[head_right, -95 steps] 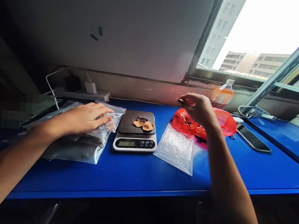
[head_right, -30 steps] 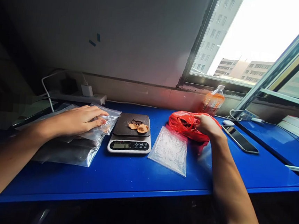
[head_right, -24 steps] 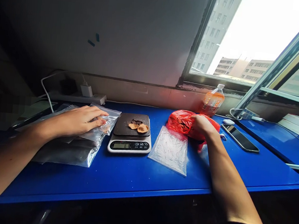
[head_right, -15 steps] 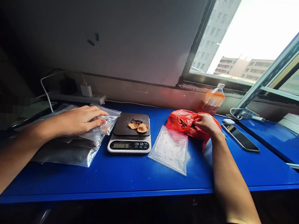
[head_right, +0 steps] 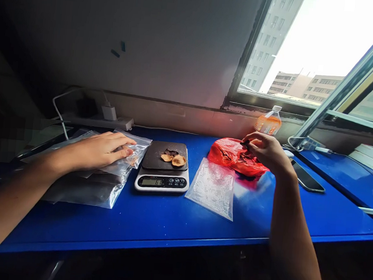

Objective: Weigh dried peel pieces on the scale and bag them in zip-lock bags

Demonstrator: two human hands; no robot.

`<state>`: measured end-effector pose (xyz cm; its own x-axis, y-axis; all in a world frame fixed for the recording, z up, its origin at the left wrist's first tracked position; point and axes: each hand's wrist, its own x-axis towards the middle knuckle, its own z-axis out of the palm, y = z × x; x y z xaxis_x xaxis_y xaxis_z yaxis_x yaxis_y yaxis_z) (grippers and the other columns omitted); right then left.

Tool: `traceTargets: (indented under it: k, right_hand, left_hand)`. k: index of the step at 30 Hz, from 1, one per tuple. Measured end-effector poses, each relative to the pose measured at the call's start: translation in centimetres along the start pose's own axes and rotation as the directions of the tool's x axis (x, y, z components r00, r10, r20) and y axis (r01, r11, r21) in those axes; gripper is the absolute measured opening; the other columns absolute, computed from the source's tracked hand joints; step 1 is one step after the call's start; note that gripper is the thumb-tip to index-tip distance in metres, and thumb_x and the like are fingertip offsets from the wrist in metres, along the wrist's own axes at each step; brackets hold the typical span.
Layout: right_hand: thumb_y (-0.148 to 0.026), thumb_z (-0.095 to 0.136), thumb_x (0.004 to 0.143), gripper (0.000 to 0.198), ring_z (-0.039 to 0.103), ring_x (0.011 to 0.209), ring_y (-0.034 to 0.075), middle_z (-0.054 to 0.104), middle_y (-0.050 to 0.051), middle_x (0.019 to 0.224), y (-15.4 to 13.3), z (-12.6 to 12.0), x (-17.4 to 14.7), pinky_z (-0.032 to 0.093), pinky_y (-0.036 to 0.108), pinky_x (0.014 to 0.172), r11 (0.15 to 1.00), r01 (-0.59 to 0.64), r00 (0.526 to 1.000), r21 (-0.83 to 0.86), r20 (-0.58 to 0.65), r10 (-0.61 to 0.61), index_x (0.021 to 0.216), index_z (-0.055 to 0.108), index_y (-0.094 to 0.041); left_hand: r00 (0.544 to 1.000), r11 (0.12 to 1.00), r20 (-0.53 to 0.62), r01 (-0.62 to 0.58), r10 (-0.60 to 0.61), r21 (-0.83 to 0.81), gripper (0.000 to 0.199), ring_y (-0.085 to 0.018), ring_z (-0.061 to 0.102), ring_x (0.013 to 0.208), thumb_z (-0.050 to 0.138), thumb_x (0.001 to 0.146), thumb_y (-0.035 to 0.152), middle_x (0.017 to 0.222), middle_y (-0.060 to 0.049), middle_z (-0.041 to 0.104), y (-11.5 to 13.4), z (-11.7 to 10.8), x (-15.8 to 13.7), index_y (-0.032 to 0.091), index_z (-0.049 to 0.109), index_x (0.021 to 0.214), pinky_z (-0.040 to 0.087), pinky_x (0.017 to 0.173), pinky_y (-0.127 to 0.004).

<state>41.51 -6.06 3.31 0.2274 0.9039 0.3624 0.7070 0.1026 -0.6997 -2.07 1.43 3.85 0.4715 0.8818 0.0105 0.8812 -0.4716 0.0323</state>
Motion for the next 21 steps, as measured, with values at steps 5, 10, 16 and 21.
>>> traceTargets:
  k: [5, 10, 16, 21]
  right_hand:
    - [-0.025, 0.064, 0.084, 0.016, 0.064, 0.062, 0.013, 0.072, 0.004, 0.076, -6.6, 4.5, -0.3, 0.051, 0.026, 0.059, 0.971, 0.240, 0.969, -0.002, 0.064, -0.240, 0.093, 0.076, -0.020]
    - [-0.008, 0.057, 0.085, 0.027, 0.065, 0.068, 0.013, 0.074, 0.004, 0.083, -9.5, 10.5, 1.9, 0.051, 0.026, 0.068, 0.846, 0.511, 0.838, -0.152, 0.311, -0.449, 0.095, 0.080, -0.020]
    - [0.001, 0.051, 0.083, 0.038, 0.068, 0.078, 0.014, 0.076, 0.006, 0.092, -10.0, 14.6, 2.9, 0.051, 0.026, 0.074, 0.722, 0.669, 0.722, -0.177, 0.389, -0.573, 0.097, 0.080, -0.019]
    - [-0.010, 0.054, 0.089, 0.031, 0.069, 0.088, 0.017, 0.075, 0.008, 0.104, -9.8, 14.4, 2.7, 0.052, 0.030, 0.082, 0.716, 0.682, 0.722, -0.152, 0.296, -0.625, 0.110, 0.076, -0.018]
  left_hand:
    - [1.000, 0.999, -0.012, -0.013, 0.013, -0.039, 0.061, -0.030, 0.050, 0.131, 0.028, 0.093, 0.055, 0.142, -0.008, 0.058, -0.2, 0.3, 0.0, 0.022, 0.057, 0.136, 0.039, 0.109, -0.044]
    - [1.000, 1.000, -0.010, 0.004, -0.004, -0.029, 0.061, -0.030, 0.050, 0.131, 0.029, 0.093, 0.055, 0.142, -0.006, 0.058, -0.2, 0.3, 0.0, 0.023, 0.057, 0.137, 0.039, 0.109, -0.044]
    - [1.000, 0.999, -0.023, -0.020, 0.019, -0.029, 0.061, -0.029, 0.051, 0.130, 0.029, 0.092, 0.054, 0.141, -0.007, 0.059, -0.1, 0.4, -0.1, 0.022, 0.058, 0.135, 0.040, 0.108, -0.044]
    - [0.999, 0.999, -0.036, -0.028, 0.027, -0.027, 0.061, -0.030, 0.052, 0.129, 0.028, 0.093, 0.054, 0.140, -0.008, 0.060, -0.2, 0.4, 0.0, 0.022, 0.059, 0.134, 0.040, 0.108, -0.045]
